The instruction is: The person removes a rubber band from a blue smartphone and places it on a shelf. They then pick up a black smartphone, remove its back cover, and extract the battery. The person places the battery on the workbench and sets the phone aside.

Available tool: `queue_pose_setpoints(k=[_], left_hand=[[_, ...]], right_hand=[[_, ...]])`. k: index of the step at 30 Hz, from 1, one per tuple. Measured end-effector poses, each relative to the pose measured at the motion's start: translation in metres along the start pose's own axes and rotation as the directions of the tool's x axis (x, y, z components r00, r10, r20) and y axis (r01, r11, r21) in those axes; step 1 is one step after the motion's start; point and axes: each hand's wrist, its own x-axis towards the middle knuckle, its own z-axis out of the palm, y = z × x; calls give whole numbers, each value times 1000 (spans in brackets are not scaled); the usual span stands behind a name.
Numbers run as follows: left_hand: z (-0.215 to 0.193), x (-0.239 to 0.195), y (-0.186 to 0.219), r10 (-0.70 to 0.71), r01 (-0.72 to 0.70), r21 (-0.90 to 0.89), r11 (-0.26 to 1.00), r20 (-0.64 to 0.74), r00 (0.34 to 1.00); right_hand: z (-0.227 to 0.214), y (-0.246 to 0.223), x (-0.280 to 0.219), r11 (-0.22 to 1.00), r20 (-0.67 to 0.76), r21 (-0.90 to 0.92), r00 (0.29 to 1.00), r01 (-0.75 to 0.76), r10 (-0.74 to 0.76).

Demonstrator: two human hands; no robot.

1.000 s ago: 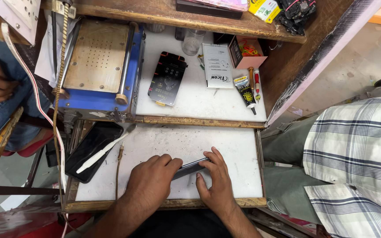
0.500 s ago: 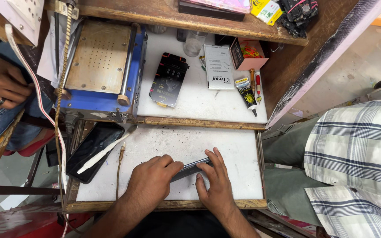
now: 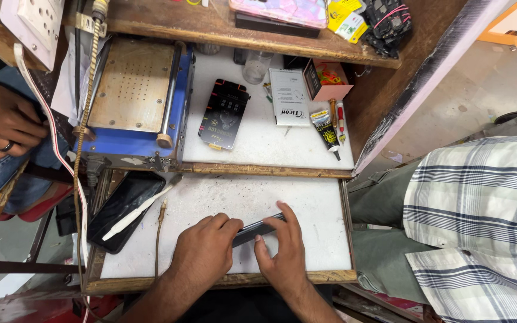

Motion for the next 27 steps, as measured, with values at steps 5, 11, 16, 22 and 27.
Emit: queue_pose_setpoints(k=[5, 11, 16, 22, 27], left_hand=[[7, -15, -3, -147, 123, -162, 979, -145, 979], [16, -38, 2, -316, 217, -337, 916, -275, 908], [17, -53, -3, -383, 287, -318, 903, -299, 874], [12, -57, -2, -342, 261, -308, 915, -249, 906], [18, -58, -1, -284, 207, -249, 946, -329, 901]], right_hand=[[-3, 14, 14, 921, -17, 370, 990, -123, 139], [4, 6, 19, 864, 148, 449, 972, -228, 180], [7, -4, 23, 792, 128, 588, 986, -165, 110], [26, -17, 20, 657, 155, 713, 969, -244, 191], [27, -20, 20, 570, 277, 732, 927, -373, 251]])
